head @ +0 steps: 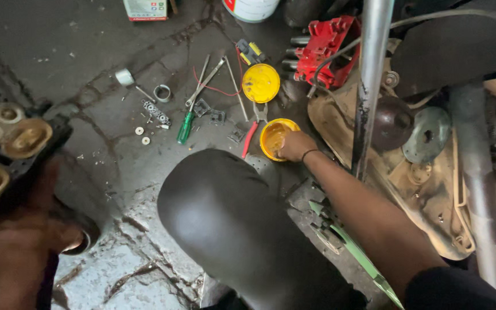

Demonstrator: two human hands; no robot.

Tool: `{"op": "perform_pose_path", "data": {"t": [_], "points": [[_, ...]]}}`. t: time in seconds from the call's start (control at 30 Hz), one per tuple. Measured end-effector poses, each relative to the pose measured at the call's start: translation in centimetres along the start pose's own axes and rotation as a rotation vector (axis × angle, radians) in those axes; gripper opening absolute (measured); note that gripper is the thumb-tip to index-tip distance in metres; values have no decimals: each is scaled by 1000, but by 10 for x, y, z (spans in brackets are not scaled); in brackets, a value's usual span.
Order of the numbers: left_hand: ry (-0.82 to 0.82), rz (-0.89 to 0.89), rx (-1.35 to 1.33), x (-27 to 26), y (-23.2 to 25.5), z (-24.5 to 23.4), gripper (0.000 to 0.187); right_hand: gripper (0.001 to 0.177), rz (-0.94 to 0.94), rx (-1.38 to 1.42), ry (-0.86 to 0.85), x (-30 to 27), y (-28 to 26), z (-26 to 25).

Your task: The person disassembles and reassembles a mechanical component, handling small springs, screws, and internal parts by hand and using a screwdriver.

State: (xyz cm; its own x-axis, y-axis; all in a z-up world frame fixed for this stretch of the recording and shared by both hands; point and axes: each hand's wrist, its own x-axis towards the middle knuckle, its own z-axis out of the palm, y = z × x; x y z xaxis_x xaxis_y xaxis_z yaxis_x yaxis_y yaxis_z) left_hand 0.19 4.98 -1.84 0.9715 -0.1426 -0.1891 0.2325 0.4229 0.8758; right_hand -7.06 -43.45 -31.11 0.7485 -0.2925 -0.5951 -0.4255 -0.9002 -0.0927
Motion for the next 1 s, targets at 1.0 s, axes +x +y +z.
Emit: {"op": "perform_pose_path", "data": {"t": [1.0], "points": [[189,-131,-442,17,25,91,57,17,-827,1493,-277,-189,-190,-298]]}}
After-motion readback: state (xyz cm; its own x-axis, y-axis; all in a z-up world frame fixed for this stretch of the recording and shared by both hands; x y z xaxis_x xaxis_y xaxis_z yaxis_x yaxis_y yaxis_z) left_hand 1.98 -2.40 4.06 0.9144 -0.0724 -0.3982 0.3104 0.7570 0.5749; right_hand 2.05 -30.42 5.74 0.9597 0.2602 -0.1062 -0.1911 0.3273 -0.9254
